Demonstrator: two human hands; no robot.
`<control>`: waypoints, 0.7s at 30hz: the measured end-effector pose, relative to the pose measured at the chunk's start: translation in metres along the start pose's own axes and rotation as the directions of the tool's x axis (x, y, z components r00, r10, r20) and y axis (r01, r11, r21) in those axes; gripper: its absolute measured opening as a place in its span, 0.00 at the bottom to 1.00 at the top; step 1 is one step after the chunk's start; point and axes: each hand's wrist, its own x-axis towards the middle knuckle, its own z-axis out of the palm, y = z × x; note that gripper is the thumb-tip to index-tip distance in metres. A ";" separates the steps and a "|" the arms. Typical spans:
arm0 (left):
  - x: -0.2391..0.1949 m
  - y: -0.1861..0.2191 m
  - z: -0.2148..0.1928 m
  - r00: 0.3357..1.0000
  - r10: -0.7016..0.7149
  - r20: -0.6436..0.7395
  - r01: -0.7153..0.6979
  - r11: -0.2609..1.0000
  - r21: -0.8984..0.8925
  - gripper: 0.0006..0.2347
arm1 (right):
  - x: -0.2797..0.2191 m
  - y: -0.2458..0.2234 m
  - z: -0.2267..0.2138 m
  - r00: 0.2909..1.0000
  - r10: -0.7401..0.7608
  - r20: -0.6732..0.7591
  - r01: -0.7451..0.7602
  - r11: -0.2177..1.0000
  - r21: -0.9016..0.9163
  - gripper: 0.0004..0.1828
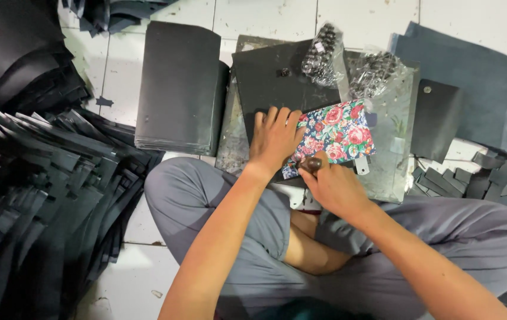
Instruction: Attaching metal hardware to leather pieces using a hammer and punch tool
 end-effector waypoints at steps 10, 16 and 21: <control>0.013 -0.001 -0.042 0.980 -0.118 0.161 0.149 0.969 -0.199 0.14 | -0.012 0.058 -0.012 0.934 0.287 -0.212 -0.158 0.865 0.476 0.23; 0.010 0.006 -0.104 0.925 0.260 0.278 -0.114 0.886 -0.450 0.23 | 0.011 0.127 -0.018 0.808 0.277 -0.520 -0.140 0.948 0.287 0.21; -0.011 0.006 -0.100 0.851 0.387 0.354 -0.257 0.896 -0.362 0.29 | 0.015 0.122 -0.026 0.744 -0.029 -0.668 0.050 0.999 0.012 0.14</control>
